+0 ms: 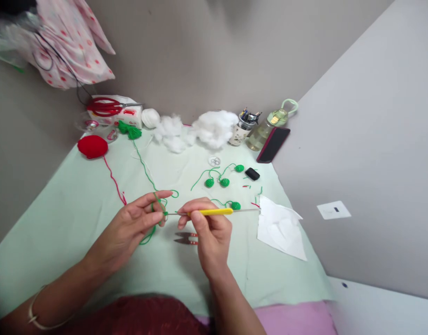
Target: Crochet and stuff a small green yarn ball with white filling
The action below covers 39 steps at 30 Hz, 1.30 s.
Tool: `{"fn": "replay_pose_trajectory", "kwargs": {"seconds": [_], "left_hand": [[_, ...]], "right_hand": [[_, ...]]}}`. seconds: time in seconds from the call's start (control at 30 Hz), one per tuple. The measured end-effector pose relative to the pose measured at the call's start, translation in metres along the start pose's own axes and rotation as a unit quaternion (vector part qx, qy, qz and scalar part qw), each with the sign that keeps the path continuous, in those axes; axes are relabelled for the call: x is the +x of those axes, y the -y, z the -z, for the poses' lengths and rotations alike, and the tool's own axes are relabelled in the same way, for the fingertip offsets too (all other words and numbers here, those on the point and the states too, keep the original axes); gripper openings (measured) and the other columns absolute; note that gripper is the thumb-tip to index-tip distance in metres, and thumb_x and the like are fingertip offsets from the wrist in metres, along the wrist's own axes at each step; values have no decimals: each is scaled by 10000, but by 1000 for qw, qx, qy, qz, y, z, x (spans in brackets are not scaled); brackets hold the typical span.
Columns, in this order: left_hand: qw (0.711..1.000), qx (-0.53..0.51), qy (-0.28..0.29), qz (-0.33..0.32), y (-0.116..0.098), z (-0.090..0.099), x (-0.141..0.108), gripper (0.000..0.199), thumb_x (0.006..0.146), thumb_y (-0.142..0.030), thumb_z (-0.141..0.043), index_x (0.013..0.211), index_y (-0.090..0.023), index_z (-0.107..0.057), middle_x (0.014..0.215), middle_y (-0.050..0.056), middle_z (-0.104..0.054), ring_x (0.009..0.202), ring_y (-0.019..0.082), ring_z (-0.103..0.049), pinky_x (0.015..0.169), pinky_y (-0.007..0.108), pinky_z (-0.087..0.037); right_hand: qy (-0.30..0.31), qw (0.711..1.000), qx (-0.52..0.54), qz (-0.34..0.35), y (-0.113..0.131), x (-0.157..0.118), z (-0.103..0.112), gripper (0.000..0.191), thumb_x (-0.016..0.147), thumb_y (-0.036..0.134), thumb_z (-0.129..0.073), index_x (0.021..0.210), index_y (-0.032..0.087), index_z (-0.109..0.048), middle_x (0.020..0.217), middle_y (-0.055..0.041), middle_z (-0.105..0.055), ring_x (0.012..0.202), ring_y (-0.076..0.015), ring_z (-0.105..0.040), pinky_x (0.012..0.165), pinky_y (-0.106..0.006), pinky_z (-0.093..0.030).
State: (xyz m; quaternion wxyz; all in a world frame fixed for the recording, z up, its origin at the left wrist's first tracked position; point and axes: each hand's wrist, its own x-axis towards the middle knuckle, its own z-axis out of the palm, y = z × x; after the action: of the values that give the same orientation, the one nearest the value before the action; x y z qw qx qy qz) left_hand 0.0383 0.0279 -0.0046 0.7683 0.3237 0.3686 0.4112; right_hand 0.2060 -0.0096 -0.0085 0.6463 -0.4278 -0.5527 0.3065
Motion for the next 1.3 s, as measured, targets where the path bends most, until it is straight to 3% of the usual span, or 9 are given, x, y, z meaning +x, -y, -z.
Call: {"fn": "replay_pose_trajectory", "kwargs": {"seconds": [0.17,0.23,0.37,0.53,0.7,0.9,1.0,1.13,1.3], "left_hand": [[1000,-12,-3,4,8,-5,-3,520,822,-300,-860,1323,-251,-730,821,-8,-665,849,164,-602,855,291,-454],[998,-45,15,40,8,-5,-2,499,827,-306,-854,1308,-234,-744,838,-1,-667,813,146,-585,852,286,-463],[991,-89,48,84,4,0,3,351,814,-267,-843,1155,-189,-822,854,12,-644,742,112,-530,790,255,-467],[997,-53,31,50,3,5,4,227,825,-235,-790,1043,-208,-847,842,6,-614,758,123,-525,794,262,-445],[999,10,41,21,6,-1,-1,309,835,-262,-788,1142,-278,-817,820,-6,-616,804,154,-532,822,294,-424],[999,26,35,30,2,0,1,258,861,-296,-767,1109,-264,-830,802,-6,-615,778,148,-525,833,303,-408],[1000,24,12,9,0,0,2,277,854,-275,-787,1129,-280,-822,773,-21,-595,764,137,-524,819,284,-412],[998,-33,30,35,1,-2,1,369,833,-307,-840,1198,-311,-787,780,-33,-606,750,126,-565,797,274,-446],[992,-82,56,83,3,2,2,357,821,-321,-858,1165,-238,-808,836,-5,-646,748,108,-556,792,254,-467]], "right_hand": [[25,962,-237,135,-9,-14,-7,325,981,112,-619,1174,318,-781,1009,-76,-732,897,-207,-708,694,-337,-606],[22,957,-243,157,-11,-17,-7,394,972,85,-620,1243,337,-754,1068,-76,-733,911,-204,-704,712,-343,-605],[-18,989,-121,78,-7,-8,1,258,1007,120,-577,1111,270,-759,922,-54,-736,809,-186,-682,712,-355,-587],[-50,995,58,-59,-6,2,4,184,1019,278,-599,921,214,-740,828,-31,-689,592,-133,-616,558,-306,-553],[15,999,2,-31,-7,-2,-4,140,994,286,-659,970,236,-788,926,-67,-773,821,-199,-706,697,-353,-597],[9,995,45,-84,-5,-4,3,198,1060,278,-549,1015,223,-733,930,-50,-776,678,-153,-701,649,-328,-609],[40,994,-98,27,-3,-10,6,243,1056,171,-518,1154,262,-720,988,-48,-779,803,-171,-737,728,-337,-625],[110,934,-284,186,-3,-19,3,477,959,71,-649,1348,344,-689,1159,-61,-766,1030,-215,-736,776,-324,-644],[51,975,-174,128,-4,-12,3,335,1000,107,-600,1241,293,-740,1015,-61,-754,925,-202,-727,763,-348,-638]]}}
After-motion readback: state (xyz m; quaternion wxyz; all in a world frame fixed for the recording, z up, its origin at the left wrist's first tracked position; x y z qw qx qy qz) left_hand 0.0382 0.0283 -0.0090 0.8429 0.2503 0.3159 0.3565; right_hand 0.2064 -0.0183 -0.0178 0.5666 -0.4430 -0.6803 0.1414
